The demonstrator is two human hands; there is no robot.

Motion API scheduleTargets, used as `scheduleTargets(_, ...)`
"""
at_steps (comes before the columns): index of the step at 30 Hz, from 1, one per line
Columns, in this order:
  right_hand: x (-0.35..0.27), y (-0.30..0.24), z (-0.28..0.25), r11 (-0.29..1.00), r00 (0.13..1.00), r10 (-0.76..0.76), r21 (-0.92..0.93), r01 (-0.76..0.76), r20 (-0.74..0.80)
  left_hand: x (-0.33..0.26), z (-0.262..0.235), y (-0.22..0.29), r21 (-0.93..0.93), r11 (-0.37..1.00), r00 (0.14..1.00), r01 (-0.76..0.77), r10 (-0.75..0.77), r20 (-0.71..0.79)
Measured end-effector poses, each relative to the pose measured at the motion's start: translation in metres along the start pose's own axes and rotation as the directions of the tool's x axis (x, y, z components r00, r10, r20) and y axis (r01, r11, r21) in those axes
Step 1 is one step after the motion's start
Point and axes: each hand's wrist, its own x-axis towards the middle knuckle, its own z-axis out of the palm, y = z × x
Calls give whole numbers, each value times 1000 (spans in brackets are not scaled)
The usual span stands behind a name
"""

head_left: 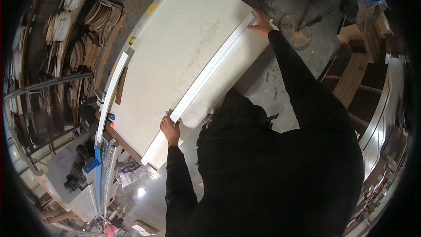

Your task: Arranging and examining white boards in a furniture manufacturing facility.

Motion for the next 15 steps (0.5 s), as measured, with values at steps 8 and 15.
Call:
scheduleTargets(8,-6,13,37,890,993,115,447,-89,-32,-7,2,-6,15,1000,1000,27,-27,1)
scheduleTargets(15,-5,14,36,890,996,84,452,-58,-39,-6,3,-3,26,998,999,50,-50,6)
